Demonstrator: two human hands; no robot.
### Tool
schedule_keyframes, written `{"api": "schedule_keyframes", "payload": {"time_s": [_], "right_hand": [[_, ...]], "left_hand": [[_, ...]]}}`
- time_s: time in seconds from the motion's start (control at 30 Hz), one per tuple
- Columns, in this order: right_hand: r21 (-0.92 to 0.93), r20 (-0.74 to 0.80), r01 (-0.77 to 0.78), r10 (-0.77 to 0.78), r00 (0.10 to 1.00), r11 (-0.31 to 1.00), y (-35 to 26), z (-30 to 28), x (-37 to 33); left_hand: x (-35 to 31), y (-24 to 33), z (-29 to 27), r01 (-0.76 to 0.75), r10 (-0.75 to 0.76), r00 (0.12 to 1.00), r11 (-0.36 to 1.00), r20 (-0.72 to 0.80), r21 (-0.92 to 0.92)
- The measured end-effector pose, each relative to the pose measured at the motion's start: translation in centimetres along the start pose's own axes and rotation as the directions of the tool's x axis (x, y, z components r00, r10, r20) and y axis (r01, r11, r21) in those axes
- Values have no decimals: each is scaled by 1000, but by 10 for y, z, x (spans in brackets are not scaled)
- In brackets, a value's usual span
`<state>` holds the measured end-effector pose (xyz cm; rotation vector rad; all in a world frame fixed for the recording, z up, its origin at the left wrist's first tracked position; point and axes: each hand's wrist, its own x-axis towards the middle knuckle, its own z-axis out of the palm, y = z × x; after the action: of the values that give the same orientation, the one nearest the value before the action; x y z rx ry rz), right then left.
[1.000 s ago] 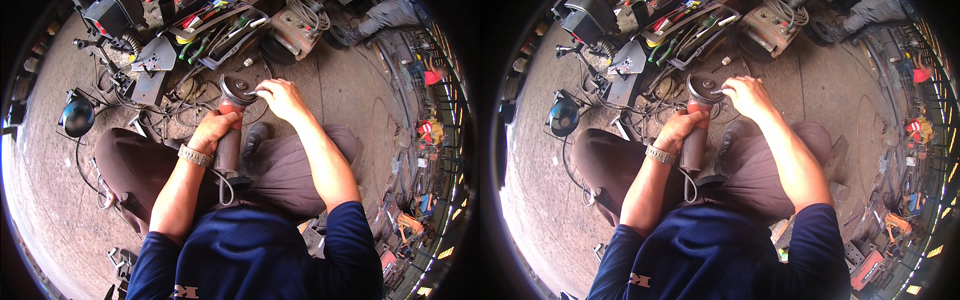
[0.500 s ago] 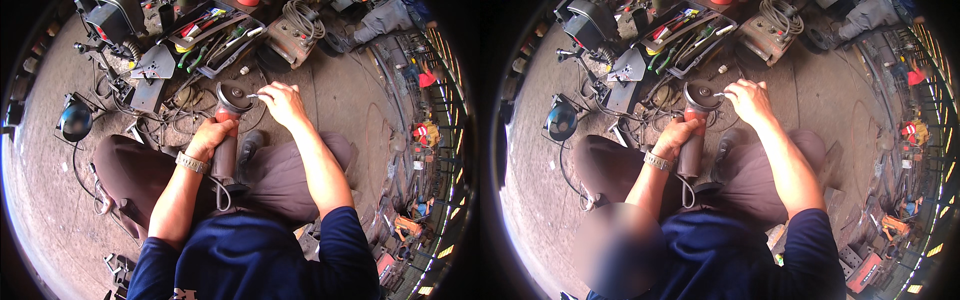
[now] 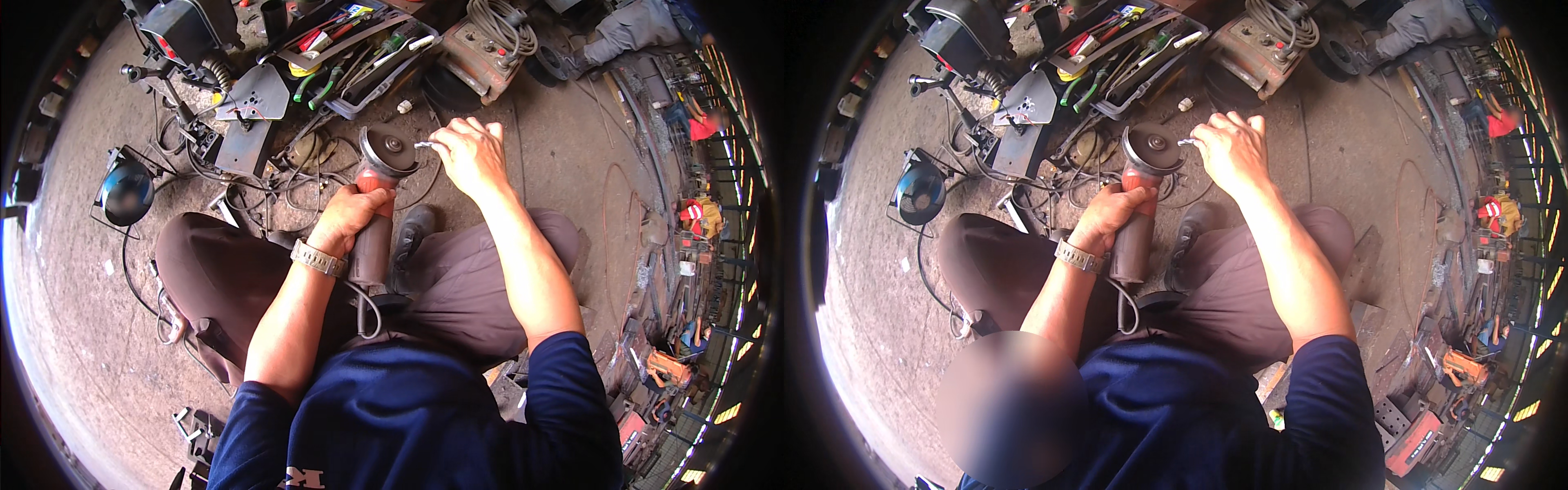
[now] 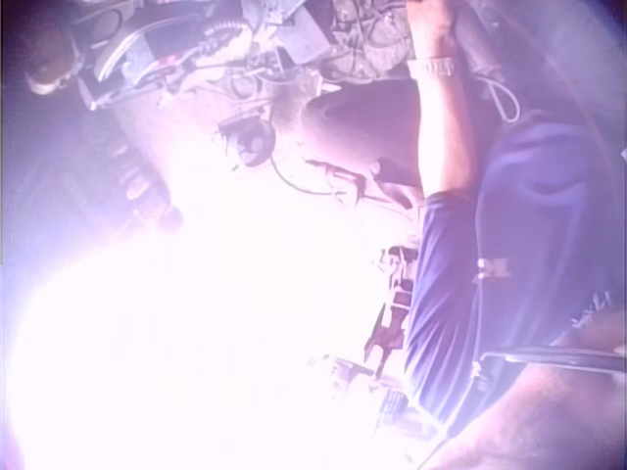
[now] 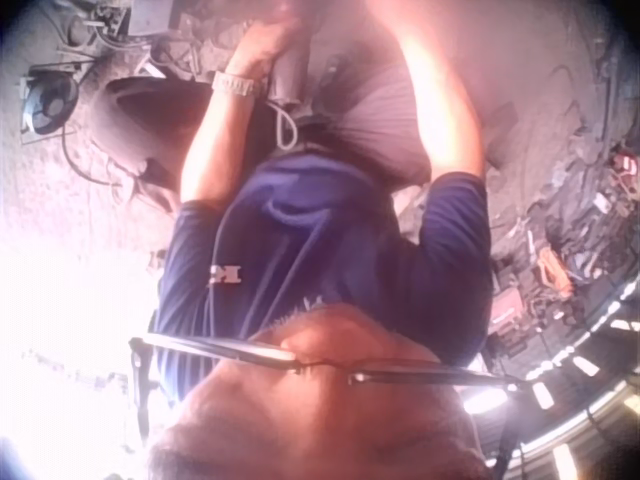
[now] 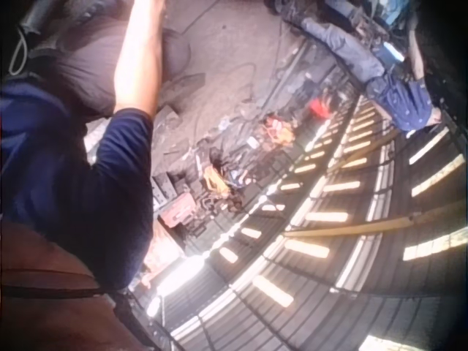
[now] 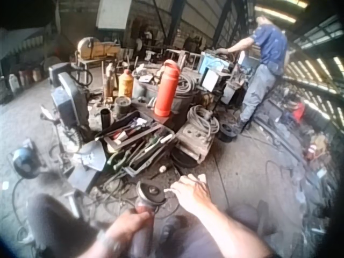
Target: The person sits on the workshop floor and uses a wrench to loosen and tighten the nut on an angle grinder. They then pick up a drill and a small metal piece, placing them on the floor.
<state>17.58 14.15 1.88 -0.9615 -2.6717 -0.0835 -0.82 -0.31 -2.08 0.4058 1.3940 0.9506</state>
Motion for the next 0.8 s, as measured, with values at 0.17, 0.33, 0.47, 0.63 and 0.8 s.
{"api": "schedule_keyframes", "payload": {"time_s": [0.17, 0.33, 0.47, 0.63, 0.8], "right_hand": [[-20, 14, 19, -18, 1000, 1000, -2, 1, 2], [-19, 24, 24, -24, 999, 1000, -3, 3, 2], [-17, 36, 33, -32, 999, 999, -4, 4, 3], [-20, 34, 40, -40, 999, 999, -4, 5, 2], [-10, 40, 39, -39, 998, 999, -4, 5, 3]], "left_hand": [[8, -9, -1, -28, 29, 999, 999, 25, -37], [8, -8, 0, -17, 17, 1000, 999, 25, -30], [7, -7, 0, -20, 22, 999, 999, 41, -41], [7, -8, 0, -11, 13, 999, 998, 48, -54], [8, -9, -2, -9, 12, 998, 998, 55, -55]]}}
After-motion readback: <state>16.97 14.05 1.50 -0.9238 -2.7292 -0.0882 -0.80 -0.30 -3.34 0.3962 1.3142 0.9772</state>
